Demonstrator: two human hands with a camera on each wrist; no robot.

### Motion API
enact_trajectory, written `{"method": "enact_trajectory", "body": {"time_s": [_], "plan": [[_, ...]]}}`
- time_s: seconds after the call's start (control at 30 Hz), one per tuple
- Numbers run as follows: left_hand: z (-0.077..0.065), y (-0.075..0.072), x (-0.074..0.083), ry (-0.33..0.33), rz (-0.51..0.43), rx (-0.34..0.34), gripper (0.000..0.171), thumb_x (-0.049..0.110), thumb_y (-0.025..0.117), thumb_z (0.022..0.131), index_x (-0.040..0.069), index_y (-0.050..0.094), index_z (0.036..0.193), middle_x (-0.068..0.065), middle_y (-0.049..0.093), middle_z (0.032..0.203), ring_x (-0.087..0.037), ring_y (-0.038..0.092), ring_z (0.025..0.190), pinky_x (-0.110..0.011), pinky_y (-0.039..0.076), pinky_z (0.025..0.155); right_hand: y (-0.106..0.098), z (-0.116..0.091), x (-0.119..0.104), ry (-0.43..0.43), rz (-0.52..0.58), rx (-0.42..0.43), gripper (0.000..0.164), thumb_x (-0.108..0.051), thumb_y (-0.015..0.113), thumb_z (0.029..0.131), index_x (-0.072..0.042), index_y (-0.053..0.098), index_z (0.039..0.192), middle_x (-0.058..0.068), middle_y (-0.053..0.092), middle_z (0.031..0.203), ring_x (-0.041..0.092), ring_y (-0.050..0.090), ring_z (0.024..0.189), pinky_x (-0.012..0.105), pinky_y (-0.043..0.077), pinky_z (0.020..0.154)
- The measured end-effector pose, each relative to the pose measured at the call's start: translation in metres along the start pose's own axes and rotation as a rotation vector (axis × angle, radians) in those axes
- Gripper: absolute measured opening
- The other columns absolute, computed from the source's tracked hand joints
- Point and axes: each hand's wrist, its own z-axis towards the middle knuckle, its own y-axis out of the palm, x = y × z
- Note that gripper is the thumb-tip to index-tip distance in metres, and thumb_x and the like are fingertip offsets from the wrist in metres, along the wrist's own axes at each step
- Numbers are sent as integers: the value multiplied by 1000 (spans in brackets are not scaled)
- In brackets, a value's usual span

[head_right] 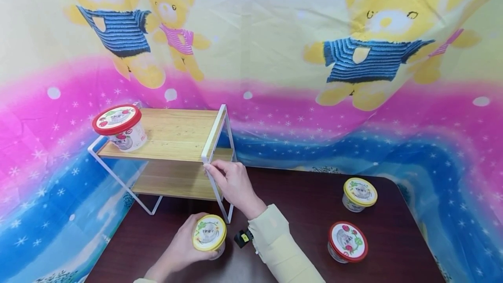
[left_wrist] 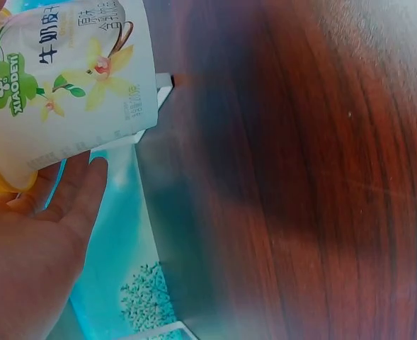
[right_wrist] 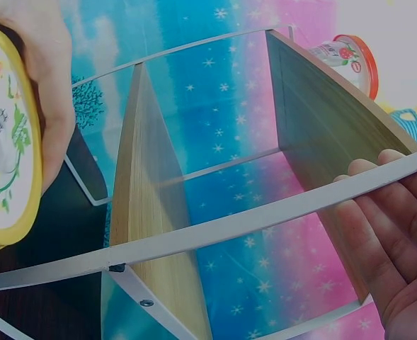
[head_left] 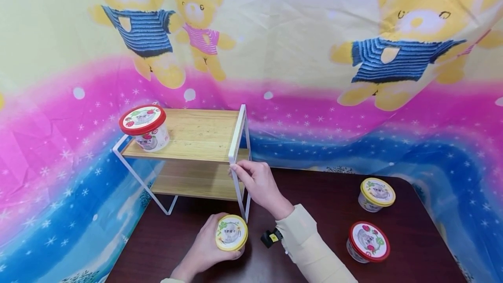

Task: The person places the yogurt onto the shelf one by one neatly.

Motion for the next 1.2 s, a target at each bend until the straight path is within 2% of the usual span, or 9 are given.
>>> {"method": "enact_trajectory", "body": {"time_s": [0.1,0.2,0.37,0.47,0.57,0.7,0.8,0.93,1.2], "plan": [[0,-3,0,0,5,21,101,48,102,49,20,56,134,17,58,114,-6,58,101,-35,47,93,0,0,0,-2,-1,2,33,-40,57,105,-16,79,98,-7,67,73,12,51,59,30,47,54],[1,-6,0,1,-1,36,101,47,102,49,19,56,134,16,58,113,-7,58,100,-35,47,92,0,0,0,-3,4,5,33,-40,58,105,-16,79,97,-9,69,76,15,58,64,30,49,57],[1,-10,-2,-12,-16,43,103,48,102,49,17,56,136,15,58,113,-8,58,100,-35,46,92,0,0,0,-5,8,11,31,-37,59,105,-15,79,98,-10,74,87,16,64,71,30,53,62],[1,-12,-4,-13,-13,53,103,48,102,49,18,56,135,15,59,114,-8,58,101,-35,46,93,0,0,-1,-2,-5,11,32,-38,58,105,-15,79,97,-10,73,84,10,59,67,30,51,59],[1,-14,-4,17,-4,70,100,47,101,51,19,55,134,13,59,115,-9,59,101,-35,47,92,0,0,-1,-4,-13,13,32,-39,58,105,-16,79,96,-9,71,80,9,55,64,30,49,57],[2,-18,-5,32,4,93,98,47,102,51,21,54,133,12,59,115,-10,59,101,-36,47,92,0,0,-1,-17,-22,17,34,-39,57,105,-15,79,95,-9,60,67,10,48,58,30,44,53],[3,-22,-4,5,-3,103,101,47,102,49,21,55,134,13,59,114,-9,58,101,-36,46,92,0,0,-1,-23,-27,20,35,-40,56,105,-15,79,95,-10,53,61,11,45,56,30,42,51],[3,-27,-4,-8,-1,104,104,47,102,48,15,56,135,13,58,114,-10,58,100,-38,46,92,0,0,-1,-25,-26,22,33,-38,57,105,-15,79,95,-12,54,62,10,46,56,30,42,51],[4,-34,-6,-29,11,124,105,48,102,48,13,55,135,12,58,116,-10,57,102,-37,46,92,0,0,-1,-15,-17,17,33,-38,58,105,-14,79,96,-5,58,63,12,47,56,29,43,51]]}}
